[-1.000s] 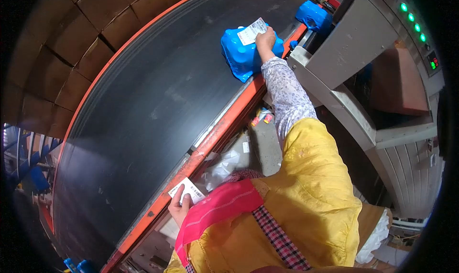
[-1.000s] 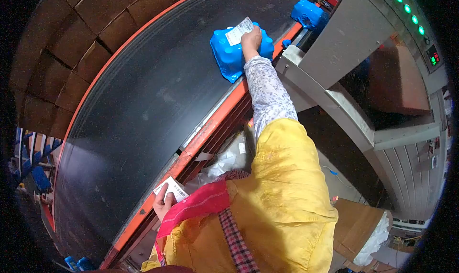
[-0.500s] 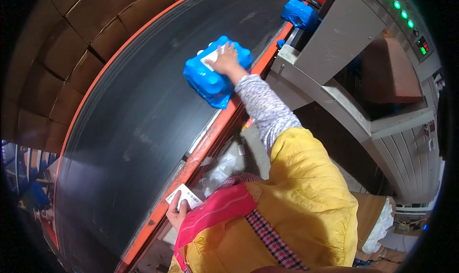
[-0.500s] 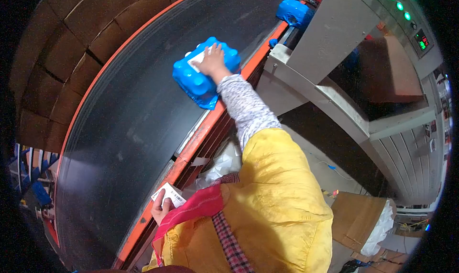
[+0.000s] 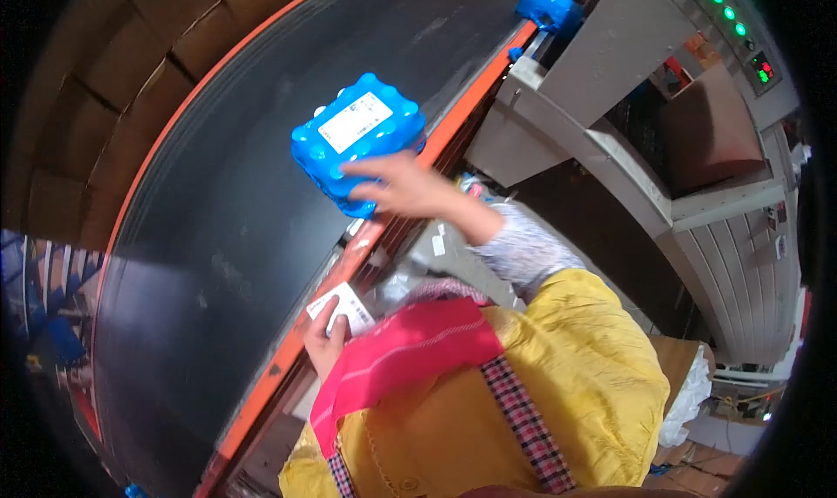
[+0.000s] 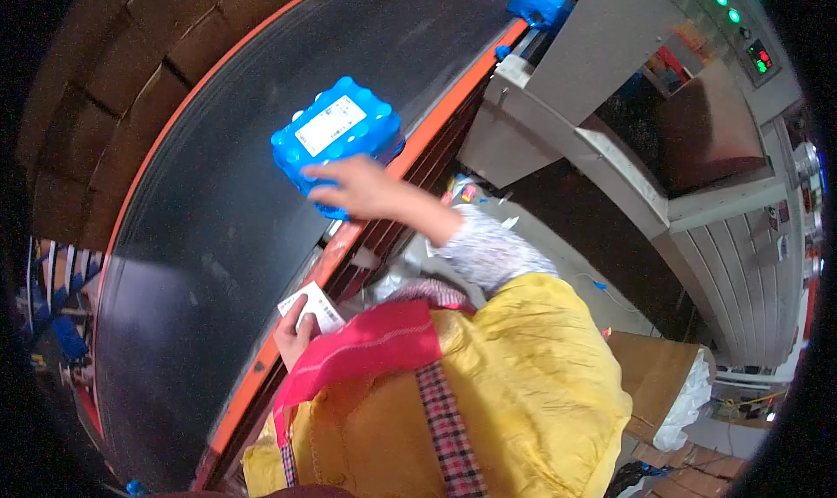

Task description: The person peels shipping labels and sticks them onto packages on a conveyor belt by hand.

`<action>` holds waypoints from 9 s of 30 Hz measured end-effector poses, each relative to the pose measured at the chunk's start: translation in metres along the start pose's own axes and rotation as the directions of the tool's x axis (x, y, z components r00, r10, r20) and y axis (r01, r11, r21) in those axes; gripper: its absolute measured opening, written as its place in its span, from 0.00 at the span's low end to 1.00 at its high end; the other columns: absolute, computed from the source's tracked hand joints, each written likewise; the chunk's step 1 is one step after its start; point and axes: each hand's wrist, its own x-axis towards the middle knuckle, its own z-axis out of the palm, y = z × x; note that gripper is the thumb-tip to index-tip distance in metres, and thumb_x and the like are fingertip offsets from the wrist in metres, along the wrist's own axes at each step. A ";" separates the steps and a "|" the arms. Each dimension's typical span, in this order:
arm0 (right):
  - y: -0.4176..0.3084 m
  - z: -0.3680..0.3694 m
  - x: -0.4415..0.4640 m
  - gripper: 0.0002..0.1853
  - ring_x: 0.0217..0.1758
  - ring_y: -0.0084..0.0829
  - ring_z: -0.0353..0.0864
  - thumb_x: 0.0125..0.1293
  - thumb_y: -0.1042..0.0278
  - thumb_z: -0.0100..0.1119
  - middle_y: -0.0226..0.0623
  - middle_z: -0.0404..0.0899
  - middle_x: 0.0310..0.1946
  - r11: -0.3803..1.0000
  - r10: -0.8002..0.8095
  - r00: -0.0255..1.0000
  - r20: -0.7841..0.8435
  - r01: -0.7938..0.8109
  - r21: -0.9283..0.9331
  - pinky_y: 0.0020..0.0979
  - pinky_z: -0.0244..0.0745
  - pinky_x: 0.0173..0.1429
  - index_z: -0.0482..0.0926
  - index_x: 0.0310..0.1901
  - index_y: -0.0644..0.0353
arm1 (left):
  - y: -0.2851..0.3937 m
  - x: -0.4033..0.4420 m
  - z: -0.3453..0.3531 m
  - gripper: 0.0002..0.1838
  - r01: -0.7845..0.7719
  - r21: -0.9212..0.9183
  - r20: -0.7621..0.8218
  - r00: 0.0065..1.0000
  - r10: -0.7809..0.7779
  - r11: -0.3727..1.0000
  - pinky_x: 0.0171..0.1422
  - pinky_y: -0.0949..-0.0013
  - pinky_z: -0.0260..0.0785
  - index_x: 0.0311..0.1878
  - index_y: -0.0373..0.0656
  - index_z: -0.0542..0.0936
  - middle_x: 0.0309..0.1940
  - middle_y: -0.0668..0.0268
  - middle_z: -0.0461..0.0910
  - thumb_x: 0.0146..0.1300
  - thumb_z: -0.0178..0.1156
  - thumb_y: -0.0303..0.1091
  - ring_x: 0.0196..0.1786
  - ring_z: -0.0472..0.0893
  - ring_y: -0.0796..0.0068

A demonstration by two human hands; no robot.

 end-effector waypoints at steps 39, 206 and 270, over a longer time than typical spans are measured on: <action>-0.102 -0.043 -0.067 0.16 0.41 0.36 0.77 0.60 0.65 0.60 0.39 0.76 0.37 0.988 -0.150 0.980 -0.131 0.152 0.010 0.34 0.73 0.47 0.77 0.48 0.60 | 0.042 0.000 0.026 0.30 -0.421 0.272 0.218 0.903 0.370 0.865 0.52 0.73 0.69 0.64 0.31 0.67 0.52 0.55 0.77 0.54 0.53 0.16 0.48 0.77 0.74; -0.039 -0.014 -0.216 0.10 0.42 0.36 0.81 0.64 0.72 0.52 0.43 0.81 0.37 0.965 0.201 0.341 -0.918 -0.230 0.126 0.31 0.74 0.45 0.79 0.43 0.67 | 0.045 0.066 0.021 0.20 -0.385 0.255 0.168 0.921 0.351 0.887 0.64 0.67 0.60 0.63 0.34 0.70 0.58 0.53 0.73 0.68 0.52 0.27 0.61 0.70 0.69; 0.164 -0.161 -0.011 0.18 0.39 0.42 0.82 0.54 0.66 0.58 0.49 0.82 0.35 0.872 0.324 0.415 -0.850 -0.479 0.099 0.37 0.75 0.46 0.80 0.47 0.63 | 0.049 -0.010 0.046 0.22 -0.093 -0.030 -0.153 0.984 0.088 0.995 0.25 0.81 0.55 0.60 0.38 0.73 0.22 0.77 0.70 0.62 0.53 0.19 0.21 0.64 0.89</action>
